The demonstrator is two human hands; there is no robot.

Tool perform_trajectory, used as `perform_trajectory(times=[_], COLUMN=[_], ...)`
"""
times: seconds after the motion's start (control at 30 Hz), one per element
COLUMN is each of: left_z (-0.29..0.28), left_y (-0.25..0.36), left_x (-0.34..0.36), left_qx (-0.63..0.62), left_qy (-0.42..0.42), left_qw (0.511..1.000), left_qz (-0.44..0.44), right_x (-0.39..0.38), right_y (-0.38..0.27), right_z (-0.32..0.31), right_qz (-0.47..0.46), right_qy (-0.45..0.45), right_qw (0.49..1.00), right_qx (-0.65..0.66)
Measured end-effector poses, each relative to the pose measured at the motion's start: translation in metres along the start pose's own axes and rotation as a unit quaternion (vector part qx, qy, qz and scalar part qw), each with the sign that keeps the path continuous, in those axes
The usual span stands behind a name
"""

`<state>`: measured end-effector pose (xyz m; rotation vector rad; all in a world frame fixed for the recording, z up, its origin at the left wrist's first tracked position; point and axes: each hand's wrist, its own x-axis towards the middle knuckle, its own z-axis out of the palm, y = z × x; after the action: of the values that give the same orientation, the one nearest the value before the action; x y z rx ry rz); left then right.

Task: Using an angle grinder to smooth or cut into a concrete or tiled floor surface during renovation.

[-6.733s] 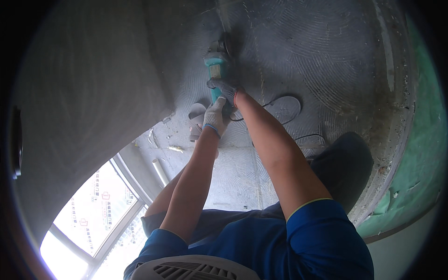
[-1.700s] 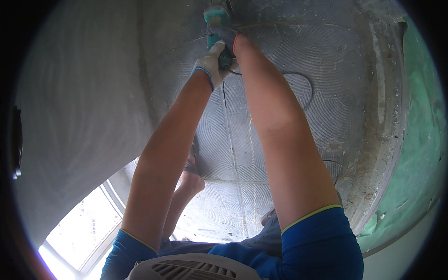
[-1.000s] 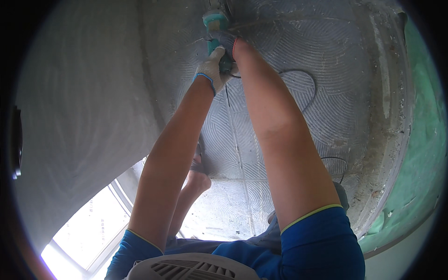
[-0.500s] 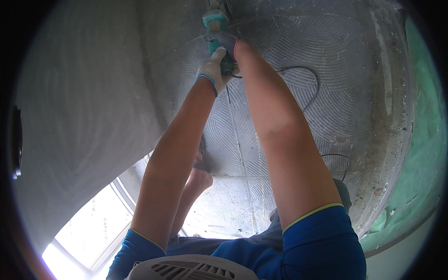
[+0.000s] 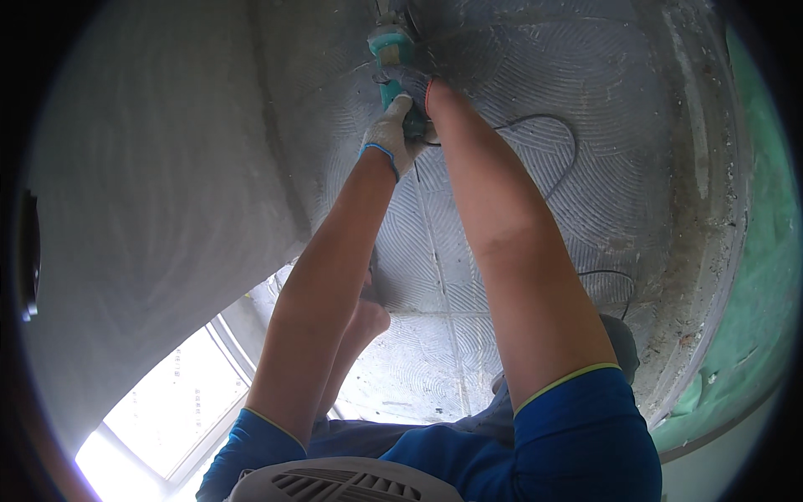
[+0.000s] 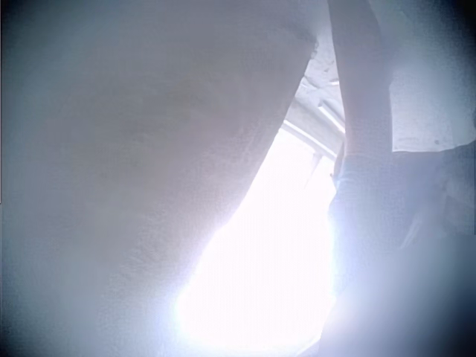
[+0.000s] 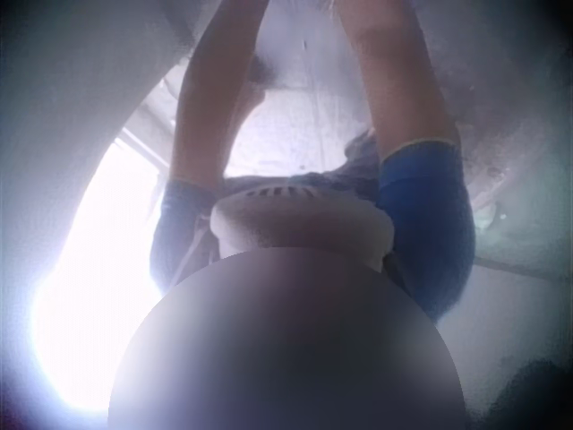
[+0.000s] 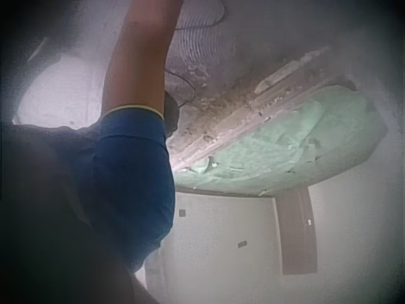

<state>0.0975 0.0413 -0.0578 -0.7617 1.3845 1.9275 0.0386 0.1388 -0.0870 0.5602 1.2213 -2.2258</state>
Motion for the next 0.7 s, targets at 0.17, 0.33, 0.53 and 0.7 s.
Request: perform_trajectory(times=[0.17,0.33,0.53,0.7], left_z=[-0.002,0.000,-0.004,-0.005], left_y=[-0.004,-0.011,-0.010,-0.011], left_x=[-0.007,-0.006,-0.015,-0.015], left_qx=[-0.022,-0.027,-0.024,-0.012], left_qy=[0.006,0.006,0.019,0.018], left_qw=[1.000,1.000,0.999,1.000], left_qz=[0.001,-0.006,-0.007,-0.020], right_x=[-0.016,-0.011,-0.028,-0.021], right_y=[0.001,0.013,0.006,0.014], right_z=[0.003,-0.008,0.006,0.002], right_qz=[-0.001,0.032,0.053,0.064], right_qy=[-0.003,0.030,0.025,0.025], right_qw=[1.000,0.999,0.998,0.998], right_qx=[-0.008,0.000,-0.006,0.001])
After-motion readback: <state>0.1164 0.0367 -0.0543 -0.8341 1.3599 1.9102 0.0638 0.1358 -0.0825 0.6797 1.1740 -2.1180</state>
